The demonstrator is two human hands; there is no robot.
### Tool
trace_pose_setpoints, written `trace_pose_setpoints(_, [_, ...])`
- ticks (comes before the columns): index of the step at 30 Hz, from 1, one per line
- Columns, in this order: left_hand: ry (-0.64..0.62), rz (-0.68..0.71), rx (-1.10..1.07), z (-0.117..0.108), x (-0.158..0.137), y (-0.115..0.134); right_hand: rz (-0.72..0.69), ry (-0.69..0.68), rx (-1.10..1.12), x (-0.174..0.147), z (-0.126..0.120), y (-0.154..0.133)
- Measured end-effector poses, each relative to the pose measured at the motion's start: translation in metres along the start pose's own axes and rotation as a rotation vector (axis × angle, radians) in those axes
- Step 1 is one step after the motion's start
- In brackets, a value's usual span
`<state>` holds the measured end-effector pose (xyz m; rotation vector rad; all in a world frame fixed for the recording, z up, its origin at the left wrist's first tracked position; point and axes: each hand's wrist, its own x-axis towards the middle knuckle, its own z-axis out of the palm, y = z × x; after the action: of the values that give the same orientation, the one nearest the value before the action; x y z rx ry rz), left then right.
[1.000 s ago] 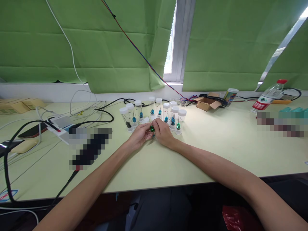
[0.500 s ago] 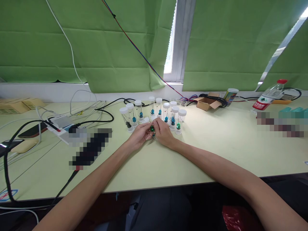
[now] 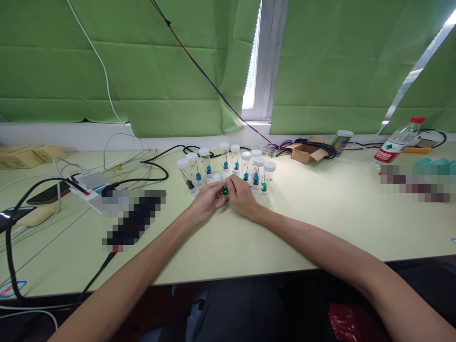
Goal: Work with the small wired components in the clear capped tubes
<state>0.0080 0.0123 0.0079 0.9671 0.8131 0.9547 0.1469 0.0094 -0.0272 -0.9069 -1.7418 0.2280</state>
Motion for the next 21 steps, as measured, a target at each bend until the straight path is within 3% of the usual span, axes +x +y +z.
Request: trace_pose_setpoints(21, [-0.019,0.027,-0.002,-0.0001,0.0016,-0.0019,0.008,-0.008,-0.004,0.0005,-0.0003,-0.0008])
